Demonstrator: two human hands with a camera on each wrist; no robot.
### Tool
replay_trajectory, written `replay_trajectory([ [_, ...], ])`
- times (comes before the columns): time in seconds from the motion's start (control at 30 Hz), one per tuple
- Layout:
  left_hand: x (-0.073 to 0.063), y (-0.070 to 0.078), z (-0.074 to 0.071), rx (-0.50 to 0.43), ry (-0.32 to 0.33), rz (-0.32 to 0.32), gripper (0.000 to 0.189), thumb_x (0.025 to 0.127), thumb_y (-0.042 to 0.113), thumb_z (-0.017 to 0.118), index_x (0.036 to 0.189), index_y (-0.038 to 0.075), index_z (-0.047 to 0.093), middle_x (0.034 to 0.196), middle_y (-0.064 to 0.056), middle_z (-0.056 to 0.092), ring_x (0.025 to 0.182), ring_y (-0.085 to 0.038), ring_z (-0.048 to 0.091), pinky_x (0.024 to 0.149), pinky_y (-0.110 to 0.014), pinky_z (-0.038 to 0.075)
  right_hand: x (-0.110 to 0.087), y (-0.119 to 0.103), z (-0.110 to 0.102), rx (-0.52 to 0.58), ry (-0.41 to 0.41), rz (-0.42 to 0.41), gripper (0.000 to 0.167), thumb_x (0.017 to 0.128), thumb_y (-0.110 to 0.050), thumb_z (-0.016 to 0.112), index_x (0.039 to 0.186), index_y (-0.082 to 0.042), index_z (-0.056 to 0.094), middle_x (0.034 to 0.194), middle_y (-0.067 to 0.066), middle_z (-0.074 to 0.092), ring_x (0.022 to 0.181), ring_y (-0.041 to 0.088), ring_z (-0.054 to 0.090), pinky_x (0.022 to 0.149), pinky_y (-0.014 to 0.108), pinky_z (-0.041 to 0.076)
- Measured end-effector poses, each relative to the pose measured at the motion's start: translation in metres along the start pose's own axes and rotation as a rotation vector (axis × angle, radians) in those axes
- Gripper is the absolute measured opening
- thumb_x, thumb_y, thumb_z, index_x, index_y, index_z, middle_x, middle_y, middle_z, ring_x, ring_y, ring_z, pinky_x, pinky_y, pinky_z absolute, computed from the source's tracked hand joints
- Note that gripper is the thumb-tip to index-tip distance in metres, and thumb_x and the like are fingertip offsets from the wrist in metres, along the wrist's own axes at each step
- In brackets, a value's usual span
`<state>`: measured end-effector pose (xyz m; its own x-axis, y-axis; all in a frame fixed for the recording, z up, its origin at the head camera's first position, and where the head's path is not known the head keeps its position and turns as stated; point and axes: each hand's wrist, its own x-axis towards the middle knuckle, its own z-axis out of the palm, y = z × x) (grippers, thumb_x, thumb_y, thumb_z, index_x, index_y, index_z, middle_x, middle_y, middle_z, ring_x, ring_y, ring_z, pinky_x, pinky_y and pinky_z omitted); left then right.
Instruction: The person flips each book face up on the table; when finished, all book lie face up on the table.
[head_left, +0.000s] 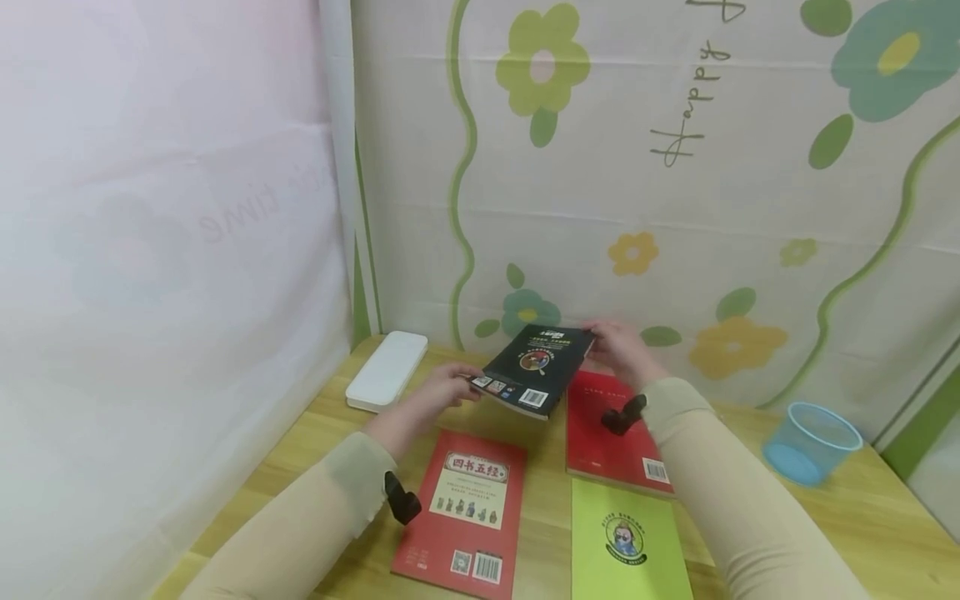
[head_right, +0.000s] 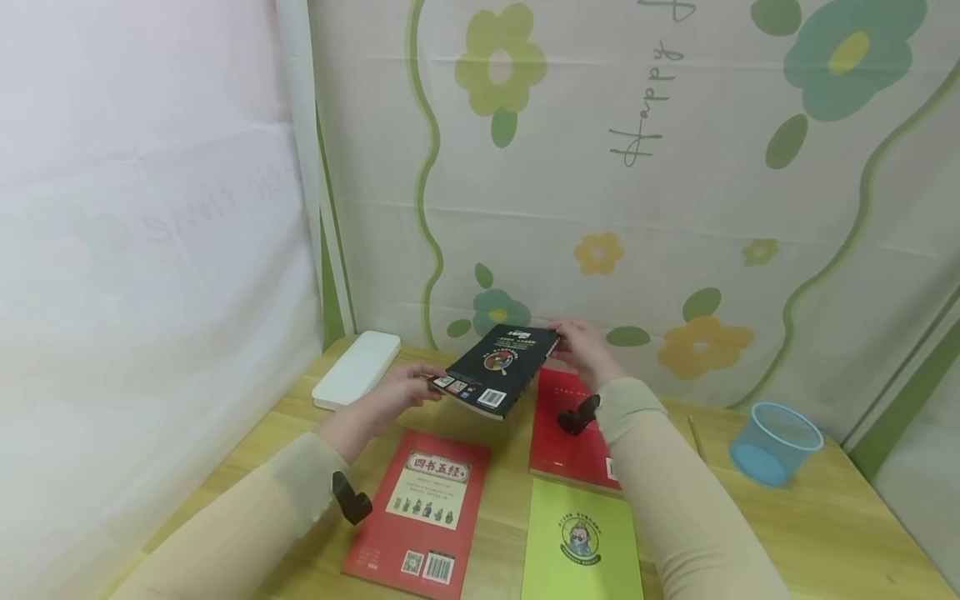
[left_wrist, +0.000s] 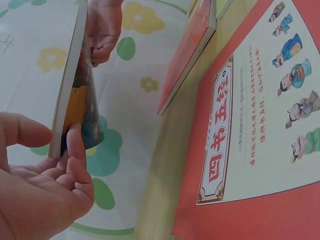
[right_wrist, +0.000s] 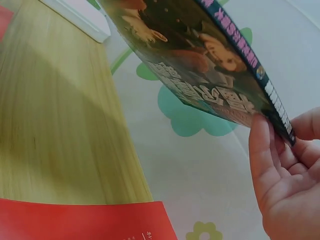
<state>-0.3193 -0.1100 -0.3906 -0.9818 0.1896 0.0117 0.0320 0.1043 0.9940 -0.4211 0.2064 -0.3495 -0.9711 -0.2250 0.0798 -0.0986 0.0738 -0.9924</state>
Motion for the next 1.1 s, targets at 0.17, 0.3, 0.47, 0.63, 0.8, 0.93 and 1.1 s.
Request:
replay_trajectory([
  [0.17, 0.001, -0.002, 0.001, 0.03, 0.011, 0.058, 0.038, 0.085, 0.0, 0.067, 0.122, -0.006, 0.059, 0.107, -0.014, 0.07, 0.094, -0.02, 0.063, 0.086, -0.041, 0.046, 0.001, -0.004, -0.002, 0.139, -0.012, 0.033, 0.041, 0.106, -0.008, 0.031, 0.139, 0.016, 0.036, 0.11, 0.012, 0.057, 0.086, 0.018, 0.063, 0.082, 0.03, 0.056],
  [0.3, 0.0, -0.001, 0.002, 0.016, 0.021, 0.072, 0.035, 0.085, -0.003, 0.065, 0.119, -0.007, 0.058, 0.106, -0.015, 0.07, 0.093, -0.019, 0.063, 0.084, -0.037, 0.046, -0.003, -0.012, -0.001, 0.194, -0.032, 0.039, 0.041, 0.102, 0.0, 0.026, 0.138, 0.019, 0.035, 0.115, 0.017, 0.054, 0.086, 0.018, 0.064, 0.082, 0.031, 0.057],
  [0.47, -0.001, 0.001, 0.003, 0.017, 0.038, 0.072, 0.031, 0.085, -0.003, 0.065, 0.116, -0.005, 0.06, 0.102, -0.01, 0.07, 0.092, -0.018, 0.062, 0.08, -0.033, 0.046, -0.004, -0.015, -0.001, 0.223, -0.04, 0.019, 0.039, 0.101, 0.005, 0.026, 0.136, 0.018, 0.037, 0.117, 0.018, 0.054, 0.087, 0.019, 0.065, 0.084, 0.032, 0.057],
  [0.63, 0.0, -0.001, 0.006, 0.025, 0.055, 0.073, 0.032, 0.084, -0.006, 0.067, 0.115, -0.005, 0.06, 0.101, -0.012, 0.07, 0.092, -0.021, 0.063, 0.08, -0.032, 0.047, -0.003, -0.013, -0.002, 0.19, -0.026, -0.024, 0.031, 0.101, 0.008, 0.03, 0.121, 0.006, 0.053, 0.116, 0.016, 0.058, 0.088, 0.019, 0.066, 0.084, 0.031, 0.057],
  [0.8, 0.0, -0.002, 0.008, -0.003, 0.068, 0.066, 0.034, 0.083, -0.007, 0.068, 0.115, -0.005, 0.058, 0.102, -0.016, 0.069, 0.096, -0.026, 0.063, 0.083, -0.033, 0.049, -0.004, -0.011, -0.003, 0.16, -0.028, -0.04, 0.028, 0.1, 0.009, 0.037, 0.117, 0.002, 0.058, 0.114, 0.012, 0.061, 0.092, 0.018, 0.068, 0.085, 0.031, 0.056],
  [0.93, 0.0, -0.003, 0.008, -0.012, 0.077, 0.078, 0.032, 0.084, -0.007, 0.067, 0.115, -0.006, 0.057, 0.103, -0.018, 0.069, 0.096, -0.026, 0.063, 0.082, -0.032, 0.05, -0.003, -0.01, -0.003, 0.16, -0.036, -0.043, 0.025, 0.101, 0.007, 0.041, 0.115, -0.002, 0.06, 0.112, 0.008, 0.062, 0.092, 0.016, 0.067, 0.085, 0.029, 0.056],
  [1.1, 0.0, -0.003, 0.007, -0.022, 0.085, 0.098, 0.029, 0.087, -0.004, 0.066, 0.115, -0.007, 0.059, 0.101, -0.015, 0.07, 0.09, -0.021, 0.063, 0.084, -0.038, 0.049, -0.004, -0.013, -0.004, 0.18, -0.052, -0.031, 0.023, 0.103, 0.003, 0.042, 0.11, -0.006, 0.062, 0.101, 0.004, 0.067, 0.09, 0.014, 0.067, 0.086, 0.027, 0.055],
])
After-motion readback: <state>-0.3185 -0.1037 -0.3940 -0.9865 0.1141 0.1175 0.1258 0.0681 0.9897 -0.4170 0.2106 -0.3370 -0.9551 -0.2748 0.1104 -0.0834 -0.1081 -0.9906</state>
